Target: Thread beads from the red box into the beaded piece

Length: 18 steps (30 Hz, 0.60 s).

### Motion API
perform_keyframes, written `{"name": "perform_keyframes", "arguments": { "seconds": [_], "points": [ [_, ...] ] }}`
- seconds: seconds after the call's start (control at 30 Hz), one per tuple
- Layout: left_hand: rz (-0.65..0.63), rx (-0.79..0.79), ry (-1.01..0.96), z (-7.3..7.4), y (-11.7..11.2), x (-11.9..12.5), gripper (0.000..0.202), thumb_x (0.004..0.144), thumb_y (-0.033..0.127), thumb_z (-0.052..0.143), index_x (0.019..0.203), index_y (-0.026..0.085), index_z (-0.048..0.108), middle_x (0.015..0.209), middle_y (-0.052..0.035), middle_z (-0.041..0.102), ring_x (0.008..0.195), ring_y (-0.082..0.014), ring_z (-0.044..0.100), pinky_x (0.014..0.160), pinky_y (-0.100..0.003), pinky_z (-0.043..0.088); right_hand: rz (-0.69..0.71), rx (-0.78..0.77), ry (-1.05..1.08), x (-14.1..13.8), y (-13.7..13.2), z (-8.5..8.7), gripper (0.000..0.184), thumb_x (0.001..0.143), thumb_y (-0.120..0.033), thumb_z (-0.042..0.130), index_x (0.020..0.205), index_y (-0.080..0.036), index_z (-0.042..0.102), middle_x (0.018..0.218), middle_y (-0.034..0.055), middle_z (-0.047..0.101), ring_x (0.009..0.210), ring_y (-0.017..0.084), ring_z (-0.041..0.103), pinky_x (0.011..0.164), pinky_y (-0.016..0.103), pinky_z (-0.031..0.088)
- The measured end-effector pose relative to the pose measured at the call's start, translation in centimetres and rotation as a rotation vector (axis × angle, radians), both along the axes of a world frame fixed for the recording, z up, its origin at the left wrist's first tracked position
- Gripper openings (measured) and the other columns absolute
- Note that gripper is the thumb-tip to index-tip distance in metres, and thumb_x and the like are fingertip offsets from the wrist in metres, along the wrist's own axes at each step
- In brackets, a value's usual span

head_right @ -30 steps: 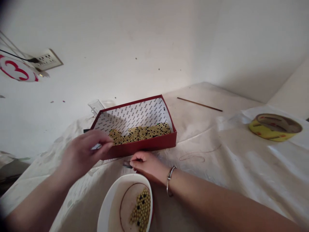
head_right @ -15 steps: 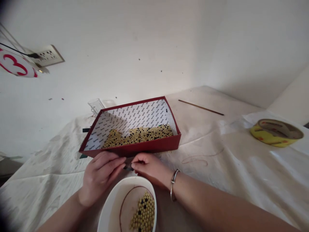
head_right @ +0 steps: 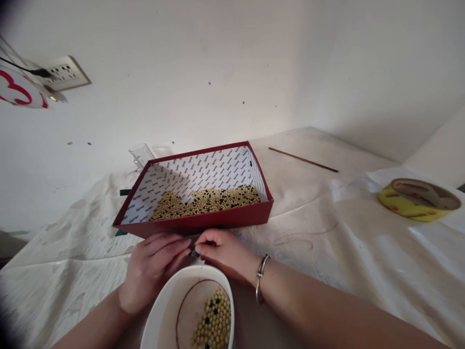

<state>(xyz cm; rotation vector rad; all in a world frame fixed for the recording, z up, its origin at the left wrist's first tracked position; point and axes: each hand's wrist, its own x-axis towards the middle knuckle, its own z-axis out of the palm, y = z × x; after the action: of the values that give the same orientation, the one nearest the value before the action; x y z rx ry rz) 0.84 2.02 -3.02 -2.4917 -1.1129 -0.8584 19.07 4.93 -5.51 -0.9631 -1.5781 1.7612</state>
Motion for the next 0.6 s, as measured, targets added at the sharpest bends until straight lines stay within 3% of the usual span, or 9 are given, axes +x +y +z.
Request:
{"name": "perform_keyframes", "arguments": {
  "seconds": [0.27, 0.6],
  "points": [
    [0.078, -0.080, -0.066, -0.86, -0.38, 0.39, 0.014, 0.076, 0.018, 0.056, 0.088, 0.019, 0.061, 0.079, -0.0018, 0.067, 0.071, -0.0129, 0.060, 0.065, -0.026, 0.050, -0.002, 0.012, -0.010, -0.08, 0.04, -0.01, 0.013, 0.075, -0.029, 0.054, 0.074, -0.016, 0.057, 0.064, -0.0021, 0.053, 0.057, 0.008, 0.046, 0.056, 0.020, 0.037],
    [0.045, -0.096, -0.126, -0.83, -0.19, 0.39, 0.012, 0.076, 0.020, 0.056, 0.087, 0.020, 0.061, 0.078, -0.0014, 0.066, 0.070, -0.0114, 0.060, 0.066, -0.025, 0.050, 0.020, 0.067, -0.060, 0.07, -0.16, 0.50, 0.013, 0.072, -0.028, 0.057, 0.070, -0.015, 0.054, 0.064, -0.0026, 0.052, 0.058, 0.008, 0.045, 0.054, 0.020, 0.035]
  ]
}}
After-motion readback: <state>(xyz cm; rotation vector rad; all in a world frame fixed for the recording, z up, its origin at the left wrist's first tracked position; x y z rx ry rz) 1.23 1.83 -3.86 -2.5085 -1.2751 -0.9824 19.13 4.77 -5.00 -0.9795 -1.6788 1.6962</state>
